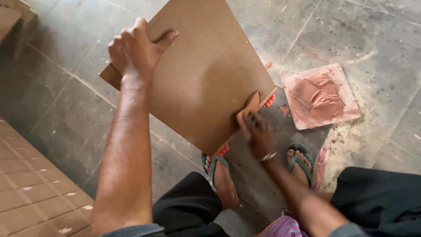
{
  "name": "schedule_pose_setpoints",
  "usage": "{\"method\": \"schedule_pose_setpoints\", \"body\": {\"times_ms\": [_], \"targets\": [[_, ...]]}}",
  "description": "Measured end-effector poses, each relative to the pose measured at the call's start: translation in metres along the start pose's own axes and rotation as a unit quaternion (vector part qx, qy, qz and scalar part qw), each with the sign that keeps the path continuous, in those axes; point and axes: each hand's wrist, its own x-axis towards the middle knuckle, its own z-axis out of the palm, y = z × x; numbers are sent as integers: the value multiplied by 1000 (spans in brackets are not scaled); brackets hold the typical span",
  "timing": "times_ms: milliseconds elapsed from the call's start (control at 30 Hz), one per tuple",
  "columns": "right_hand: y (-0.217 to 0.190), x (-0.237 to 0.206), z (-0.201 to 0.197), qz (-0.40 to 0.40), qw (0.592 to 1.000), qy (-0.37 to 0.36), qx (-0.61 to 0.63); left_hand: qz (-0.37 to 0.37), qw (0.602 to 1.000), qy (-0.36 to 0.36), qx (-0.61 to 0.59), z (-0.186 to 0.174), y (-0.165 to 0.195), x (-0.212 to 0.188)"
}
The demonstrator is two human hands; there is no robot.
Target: The person applies pink wood filler to the edges and corners of a small wooden box using a small metal putty knife. They repeatedly scoop filler from a square tile on the floor and smooth it along the box's seams and edges.
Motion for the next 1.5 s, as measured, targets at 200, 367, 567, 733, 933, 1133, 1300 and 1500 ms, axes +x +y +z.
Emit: {"method": "schedule_pose_setpoints", "body": {"times_ms": [200, 367, 567, 733, 933, 1133, 1300, 1500], "targets": [[-10, -31, -2, 35, 998, -37, -45, -19, 999, -44, -23, 7, -5, 5], [46, 25, -22, 69, 997, 26, -20, -18, 1000, 3, -7, 4, -4, 3], [68, 80, -37, 88, 994, 53, -42, -48, 997, -49, -24, 10, -9, 0], [71, 91, -49, 95, 995, -6, -2, -82, 993, -86, -25, 21, -15, -12], [-2, 42, -73, -105, 989, -105, -11, -105, 991, -78, -29, 23, -19, -10], [0, 14, -80, -30, 988, -150, 8, -63, 996, -60, -20, 24, -20, -8], [48, 52, -94, -7, 1000, -16, -22, -84, 988, -119, -48, 38, -25, -10], [-8, 15, -98, -35, 993, -116, -7, -69, 991, -104, -54, 53, -33, -9]]}}
